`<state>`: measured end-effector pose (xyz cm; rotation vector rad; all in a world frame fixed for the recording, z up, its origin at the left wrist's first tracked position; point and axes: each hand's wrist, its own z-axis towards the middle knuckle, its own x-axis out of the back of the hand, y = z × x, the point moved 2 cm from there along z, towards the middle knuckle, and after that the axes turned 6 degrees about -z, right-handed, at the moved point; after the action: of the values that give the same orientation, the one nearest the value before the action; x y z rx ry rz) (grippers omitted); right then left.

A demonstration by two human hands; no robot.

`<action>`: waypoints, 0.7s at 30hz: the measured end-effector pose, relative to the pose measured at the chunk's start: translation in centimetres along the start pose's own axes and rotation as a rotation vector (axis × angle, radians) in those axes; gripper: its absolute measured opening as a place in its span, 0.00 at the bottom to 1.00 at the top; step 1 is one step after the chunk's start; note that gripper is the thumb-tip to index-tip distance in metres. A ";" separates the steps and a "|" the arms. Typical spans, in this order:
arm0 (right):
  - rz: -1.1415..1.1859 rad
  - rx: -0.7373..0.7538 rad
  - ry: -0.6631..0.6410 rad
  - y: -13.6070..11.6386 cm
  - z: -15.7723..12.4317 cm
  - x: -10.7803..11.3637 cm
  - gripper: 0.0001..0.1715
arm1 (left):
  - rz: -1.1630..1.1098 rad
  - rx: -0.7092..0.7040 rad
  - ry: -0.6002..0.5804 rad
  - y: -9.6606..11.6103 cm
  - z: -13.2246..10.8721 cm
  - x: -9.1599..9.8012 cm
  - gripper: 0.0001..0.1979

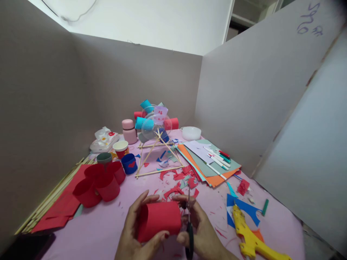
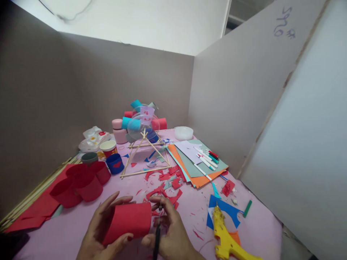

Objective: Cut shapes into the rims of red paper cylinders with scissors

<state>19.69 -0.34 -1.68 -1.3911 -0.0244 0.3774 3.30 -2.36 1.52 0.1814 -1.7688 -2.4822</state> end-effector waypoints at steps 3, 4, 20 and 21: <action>0.045 0.033 0.027 0.2 0.3 0.4 0.37 | 0.245 -0.273 -0.036 -0.1 -0.3 0.5 0.31; 0.069 0.030 0.031 0.3 0.3 0.5 0.34 | 0.333 -0.386 -0.066 -0.2 -0.3 0.6 0.31; 0.282 -0.250 0.111 2.4 0.7 0.4 0.28 | 0.445 -0.623 -0.212 -1.3 -0.9 -0.1 0.36; 0.303 -0.250 0.113 2.4 0.7 0.4 0.28 | 0.446 -0.633 -0.246 -1.5 -1.0 0.0 0.36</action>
<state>19.28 0.70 -3.96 -1.6669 0.2415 0.5615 3.48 -2.77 -0.20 -0.5178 -0.8530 -2.6249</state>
